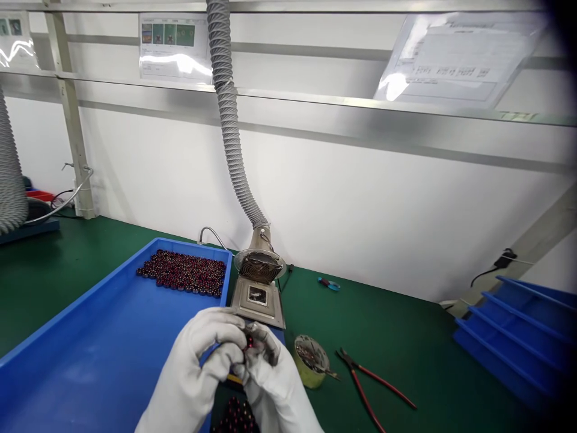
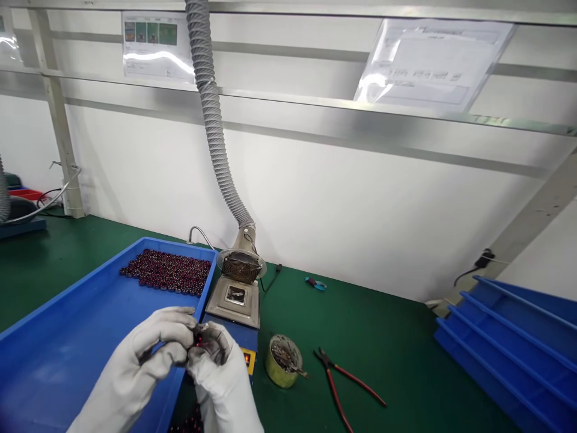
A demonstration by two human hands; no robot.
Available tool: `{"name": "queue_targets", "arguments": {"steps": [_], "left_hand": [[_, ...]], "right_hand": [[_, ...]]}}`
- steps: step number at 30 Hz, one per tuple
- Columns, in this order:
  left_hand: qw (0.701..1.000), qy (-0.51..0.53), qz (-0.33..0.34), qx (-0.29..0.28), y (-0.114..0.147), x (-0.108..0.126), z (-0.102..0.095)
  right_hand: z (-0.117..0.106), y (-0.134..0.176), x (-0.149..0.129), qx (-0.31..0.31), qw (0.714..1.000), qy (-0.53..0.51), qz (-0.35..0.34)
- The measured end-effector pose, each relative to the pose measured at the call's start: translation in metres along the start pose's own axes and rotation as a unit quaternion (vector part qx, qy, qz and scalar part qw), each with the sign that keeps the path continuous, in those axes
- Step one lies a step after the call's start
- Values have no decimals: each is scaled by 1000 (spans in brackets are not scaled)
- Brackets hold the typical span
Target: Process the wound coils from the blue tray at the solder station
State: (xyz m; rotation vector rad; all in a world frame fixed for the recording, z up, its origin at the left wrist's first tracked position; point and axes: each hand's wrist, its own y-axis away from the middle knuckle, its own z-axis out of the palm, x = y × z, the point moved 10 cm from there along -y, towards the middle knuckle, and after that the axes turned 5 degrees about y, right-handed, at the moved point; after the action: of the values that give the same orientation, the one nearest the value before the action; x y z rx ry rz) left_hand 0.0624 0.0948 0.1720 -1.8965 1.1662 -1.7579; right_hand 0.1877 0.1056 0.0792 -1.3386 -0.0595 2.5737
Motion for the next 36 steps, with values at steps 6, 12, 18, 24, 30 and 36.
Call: {"name": "queue_targets", "arguments": {"steps": [6,12,18,24,30,36], "left_hand": [[978,122,-119,124,9,-32,-24],[991,127,-26,24,1,-12,4],[966,202,-29,161,10,-27,-26],[987,129,-78,46,1,-20,-8],[974,186,-18,131,6,-13,-21],[991,73,-47,105,11,-15,-29]], "right_hand": [[-9,-4,-1,-29,999,2,13],[-11,0,23,-28,999,-28,32],[-1,-10,20,-65,994,-14,90],[-1,-9,11,-47,997,-13,55],[9,-1,14,-55,997,-19,59],[25,23,3,-31,995,-77,56]]}}
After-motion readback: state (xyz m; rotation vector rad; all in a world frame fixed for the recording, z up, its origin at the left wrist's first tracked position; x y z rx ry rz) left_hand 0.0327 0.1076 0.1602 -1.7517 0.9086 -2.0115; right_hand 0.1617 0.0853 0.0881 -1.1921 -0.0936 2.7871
